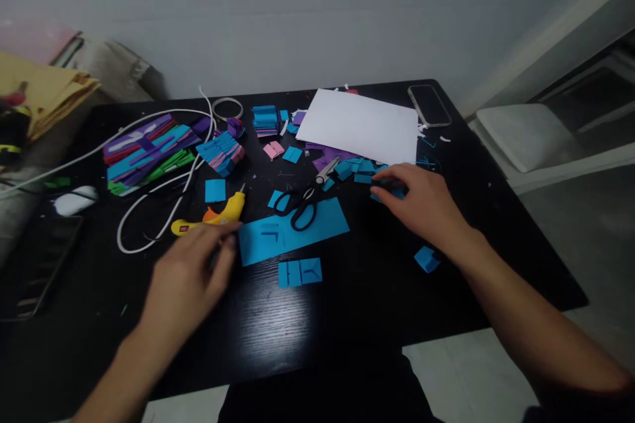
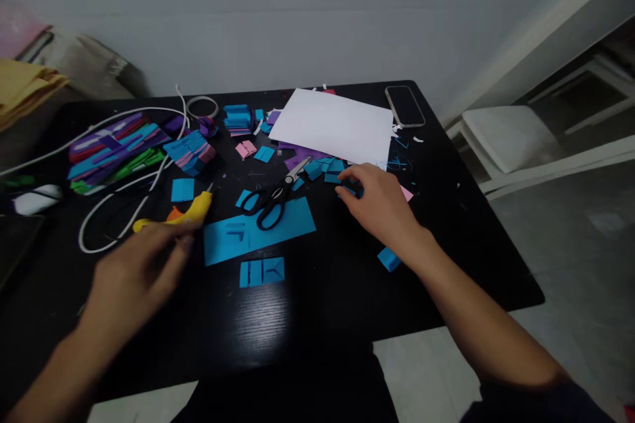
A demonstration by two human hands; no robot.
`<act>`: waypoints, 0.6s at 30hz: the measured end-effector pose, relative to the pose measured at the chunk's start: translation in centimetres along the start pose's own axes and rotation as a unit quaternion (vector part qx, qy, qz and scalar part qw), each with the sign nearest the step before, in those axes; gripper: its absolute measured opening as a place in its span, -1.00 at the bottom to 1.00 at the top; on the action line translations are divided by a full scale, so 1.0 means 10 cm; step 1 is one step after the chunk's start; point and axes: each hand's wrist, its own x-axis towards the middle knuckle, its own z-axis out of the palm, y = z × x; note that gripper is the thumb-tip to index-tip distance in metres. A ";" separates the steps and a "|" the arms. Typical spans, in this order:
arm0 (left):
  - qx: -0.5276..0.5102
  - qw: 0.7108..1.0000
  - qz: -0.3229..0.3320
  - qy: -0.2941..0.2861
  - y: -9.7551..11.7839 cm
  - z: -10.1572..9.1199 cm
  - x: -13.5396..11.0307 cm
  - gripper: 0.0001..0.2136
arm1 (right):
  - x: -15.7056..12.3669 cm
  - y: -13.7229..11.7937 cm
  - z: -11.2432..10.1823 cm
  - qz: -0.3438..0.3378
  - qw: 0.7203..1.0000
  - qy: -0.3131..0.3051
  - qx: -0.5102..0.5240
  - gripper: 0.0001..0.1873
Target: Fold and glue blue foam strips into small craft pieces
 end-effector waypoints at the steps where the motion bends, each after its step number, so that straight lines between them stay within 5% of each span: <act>1: 0.049 0.998 -0.027 -0.013 -0.10 -0.08 0.06 -0.77 | 0.05 0.02 0.01 0.000 1.000 -0.007 -0.026 -0.85; 4: 0.150 0.986 -0.046 -0.063 -0.36 -0.20 0.18 -0.69 | 0.19 0.10 0.04 0.019 0.993 -0.039 -0.112 -0.72; 9: 0.170 0.978 -0.010 -0.120 -0.56 -0.10 0.20 -0.62 | 0.31 0.35 -0.04 0.044 0.986 -0.046 -0.157 -0.61; 18: 0.054 0.995 -0.020 -0.078 -0.53 -0.12 0.19 -0.76 | 0.30 0.46 -0.01 0.021 0.986 -0.070 -0.149 -0.61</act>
